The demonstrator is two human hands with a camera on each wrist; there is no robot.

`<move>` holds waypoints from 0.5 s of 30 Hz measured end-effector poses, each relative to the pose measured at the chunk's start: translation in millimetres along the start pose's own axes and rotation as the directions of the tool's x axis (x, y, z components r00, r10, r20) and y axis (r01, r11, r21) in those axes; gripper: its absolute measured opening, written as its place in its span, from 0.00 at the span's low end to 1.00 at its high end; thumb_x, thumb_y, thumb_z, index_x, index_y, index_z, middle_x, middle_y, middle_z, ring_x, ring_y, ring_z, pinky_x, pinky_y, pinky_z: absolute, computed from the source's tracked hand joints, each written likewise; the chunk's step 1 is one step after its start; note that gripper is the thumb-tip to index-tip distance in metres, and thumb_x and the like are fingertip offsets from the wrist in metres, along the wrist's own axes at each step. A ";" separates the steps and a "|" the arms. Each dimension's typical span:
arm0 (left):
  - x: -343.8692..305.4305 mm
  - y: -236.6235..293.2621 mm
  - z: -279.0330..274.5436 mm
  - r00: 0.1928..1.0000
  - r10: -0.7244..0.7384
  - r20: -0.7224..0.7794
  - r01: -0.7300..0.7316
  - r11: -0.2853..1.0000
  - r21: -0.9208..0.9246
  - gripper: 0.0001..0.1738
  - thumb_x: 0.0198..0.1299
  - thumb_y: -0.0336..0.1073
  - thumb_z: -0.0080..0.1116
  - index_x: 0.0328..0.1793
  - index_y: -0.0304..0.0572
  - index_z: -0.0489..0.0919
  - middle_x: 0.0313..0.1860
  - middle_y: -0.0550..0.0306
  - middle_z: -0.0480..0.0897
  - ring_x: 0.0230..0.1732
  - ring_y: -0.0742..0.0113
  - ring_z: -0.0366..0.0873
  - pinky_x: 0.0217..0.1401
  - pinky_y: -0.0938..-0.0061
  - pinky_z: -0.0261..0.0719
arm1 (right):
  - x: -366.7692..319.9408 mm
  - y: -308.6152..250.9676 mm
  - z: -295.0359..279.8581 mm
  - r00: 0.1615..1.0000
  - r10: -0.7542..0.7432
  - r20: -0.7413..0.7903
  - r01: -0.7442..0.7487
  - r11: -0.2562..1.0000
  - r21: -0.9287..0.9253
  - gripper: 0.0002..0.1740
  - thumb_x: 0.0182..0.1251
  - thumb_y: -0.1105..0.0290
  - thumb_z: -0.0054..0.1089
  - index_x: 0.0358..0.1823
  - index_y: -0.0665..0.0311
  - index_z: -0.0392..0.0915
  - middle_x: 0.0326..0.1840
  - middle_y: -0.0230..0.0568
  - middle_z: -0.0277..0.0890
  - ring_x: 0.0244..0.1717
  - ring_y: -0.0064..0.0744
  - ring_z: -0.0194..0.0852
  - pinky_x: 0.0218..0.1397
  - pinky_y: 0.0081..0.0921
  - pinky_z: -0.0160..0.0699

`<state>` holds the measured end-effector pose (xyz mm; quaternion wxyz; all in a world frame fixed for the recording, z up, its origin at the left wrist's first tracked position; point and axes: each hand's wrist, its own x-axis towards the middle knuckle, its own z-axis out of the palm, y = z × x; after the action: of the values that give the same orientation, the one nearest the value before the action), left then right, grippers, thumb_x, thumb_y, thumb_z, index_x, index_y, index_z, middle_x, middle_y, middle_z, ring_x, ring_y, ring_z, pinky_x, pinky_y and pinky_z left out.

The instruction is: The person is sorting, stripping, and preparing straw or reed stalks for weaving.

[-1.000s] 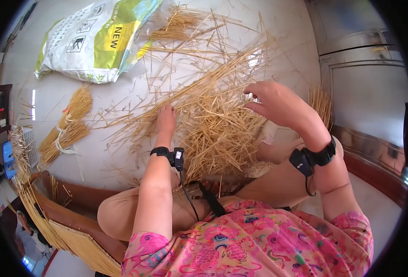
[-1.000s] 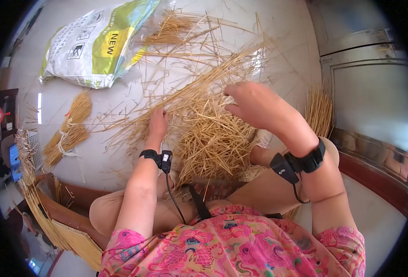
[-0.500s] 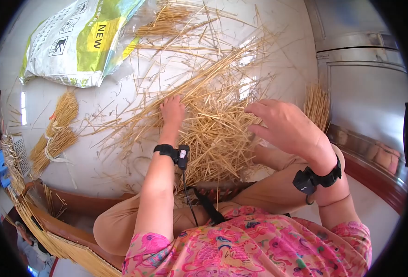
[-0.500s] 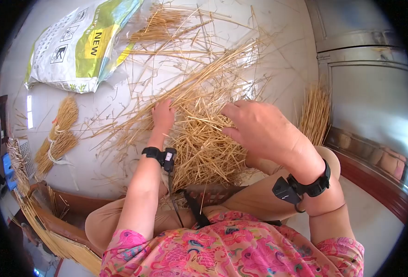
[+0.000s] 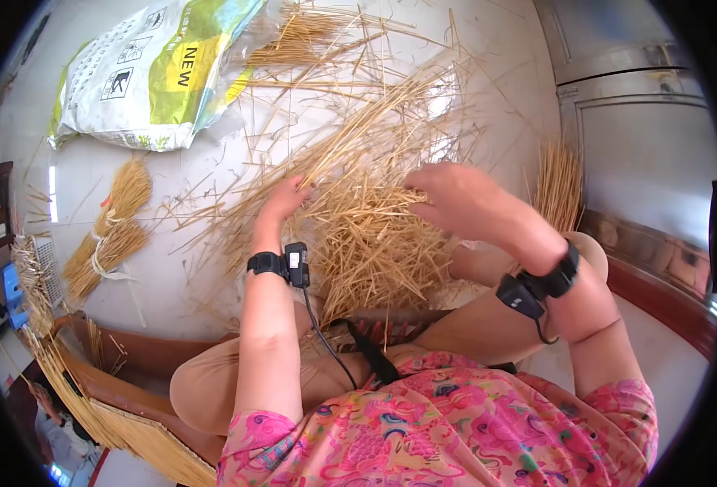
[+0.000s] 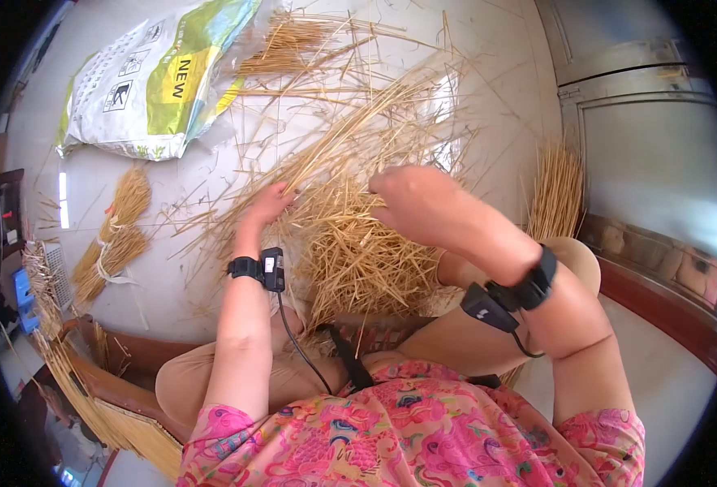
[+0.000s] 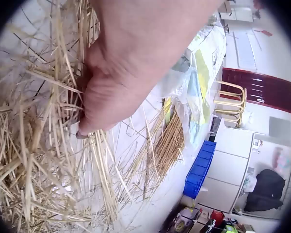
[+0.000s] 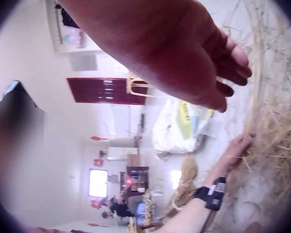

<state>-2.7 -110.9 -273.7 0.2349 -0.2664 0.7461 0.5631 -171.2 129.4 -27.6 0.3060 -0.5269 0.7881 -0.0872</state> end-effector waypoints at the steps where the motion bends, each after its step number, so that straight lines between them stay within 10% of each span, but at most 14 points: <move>1: -0.6 4.2 3.2 0.999 0.013 -0.029 -0.013 1.000 0.002 0.23 0.58 0.44 0.61 0.56 0.38 0.77 0.38 0.57 0.83 0.38 0.72 0.75 0.45 0.76 0.72 | 7.3 5.5 20.8 1.000 -0.018 0.011 0.018 1.000 0.024 0.20 0.59 0.62 0.60 0.49 0.66 0.73 0.43 0.52 0.76 0.45 0.50 0.76 0.48 0.39 0.77; 3: -3.8 11.0 10.6 0.996 0.059 -0.070 -0.055 0.997 0.051 0.23 0.57 0.43 0.61 0.56 0.39 0.77 0.39 0.56 0.83 0.38 0.70 0.76 0.45 0.74 0.72 | 17.7 10.2 64.0 0.986 0.100 0.133 -0.112 0.989 0.093 0.27 0.57 0.61 0.62 0.57 0.63 0.69 0.53 0.49 0.72 0.55 0.47 0.71 0.55 0.39 0.74; 9: -4.5 11.1 8.2 0.998 0.022 0.052 -0.027 0.996 0.091 0.25 0.55 0.42 0.63 0.57 0.38 0.76 0.42 0.50 0.84 0.41 0.64 0.78 0.48 0.69 0.73 | 74.0 30.0 133.7 0.982 -0.187 -0.037 0.170 0.946 -0.275 0.34 0.51 0.62 0.68 0.60 0.61 0.67 0.60 0.42 0.66 0.65 0.40 0.59 0.63 0.38 0.64; 15: 9.6 -12.3 7.4 0.995 0.033 -0.092 -0.027 0.998 0.061 0.19 0.57 0.41 0.60 0.51 0.39 0.76 0.39 0.46 0.83 0.43 0.53 0.80 0.47 0.64 0.74 | 73.4 39.0 176.5 0.967 -0.113 0.229 0.179 0.941 -0.289 0.20 0.54 0.63 0.63 0.48 0.61 0.75 0.50 0.41 0.74 0.53 0.42 0.69 0.55 0.37 0.69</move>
<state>-1.4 -107.7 -290.7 0.1993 -0.2741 0.7766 0.5310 -119.0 113.9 -215.0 0.2940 -0.6315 0.7141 0.0697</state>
